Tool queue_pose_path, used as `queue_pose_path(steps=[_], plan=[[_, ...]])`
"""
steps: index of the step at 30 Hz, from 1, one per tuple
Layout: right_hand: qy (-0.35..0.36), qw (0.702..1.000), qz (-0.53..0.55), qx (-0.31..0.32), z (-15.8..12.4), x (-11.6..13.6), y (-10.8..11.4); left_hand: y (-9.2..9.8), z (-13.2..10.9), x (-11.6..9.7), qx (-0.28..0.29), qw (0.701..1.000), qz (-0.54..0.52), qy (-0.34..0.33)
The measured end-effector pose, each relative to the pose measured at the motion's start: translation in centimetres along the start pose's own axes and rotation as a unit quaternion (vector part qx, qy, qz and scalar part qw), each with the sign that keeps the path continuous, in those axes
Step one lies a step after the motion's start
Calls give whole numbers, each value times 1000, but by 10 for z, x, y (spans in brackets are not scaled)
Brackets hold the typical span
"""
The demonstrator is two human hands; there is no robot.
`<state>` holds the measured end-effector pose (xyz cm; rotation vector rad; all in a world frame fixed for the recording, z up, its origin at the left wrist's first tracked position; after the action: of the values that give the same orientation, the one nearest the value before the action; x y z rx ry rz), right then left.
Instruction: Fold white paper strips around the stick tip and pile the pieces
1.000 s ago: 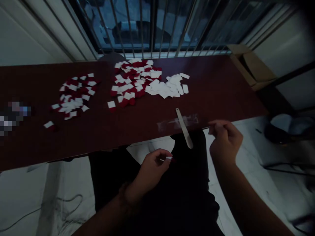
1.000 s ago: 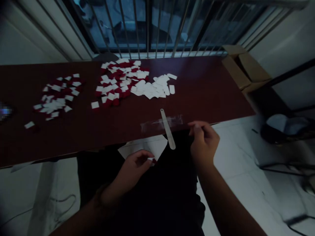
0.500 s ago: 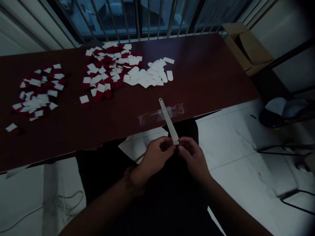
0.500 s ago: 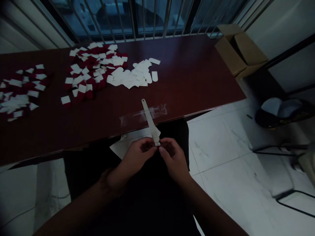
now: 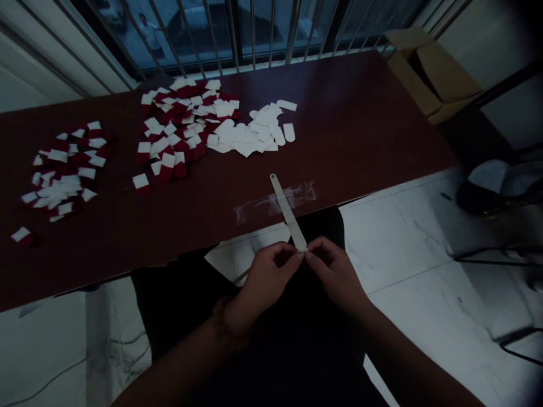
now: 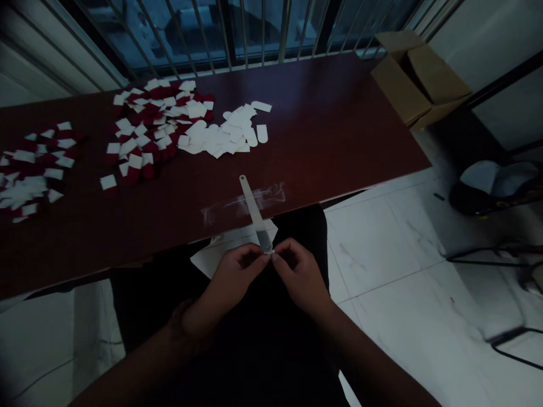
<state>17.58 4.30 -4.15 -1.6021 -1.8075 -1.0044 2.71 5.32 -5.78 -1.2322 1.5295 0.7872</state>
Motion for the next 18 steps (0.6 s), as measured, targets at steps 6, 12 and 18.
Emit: queue_pose_path(steps=[6,12,18], plan=[[-16,999,26,26,-1,6,-3,1,2,-6,0,1000,-6,-23],[-29,998,50,26,0,6,-6,-1,3,-3,4,999,-26,-18],[-42,997,62,24,10,16,-6,5,17,-16,-27,999,-40,-23]])
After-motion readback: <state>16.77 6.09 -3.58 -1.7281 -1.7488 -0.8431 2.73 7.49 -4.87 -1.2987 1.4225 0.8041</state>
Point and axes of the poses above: each hand's wrist, its own z-axis towards the middle knuckle, its own y-axis out of the back of the hand, x = y × z, the point moved 9 cm from there along z, towards the middle knuckle, and after that the axes turned 14 degrees about -y, right-handed, at the moved point
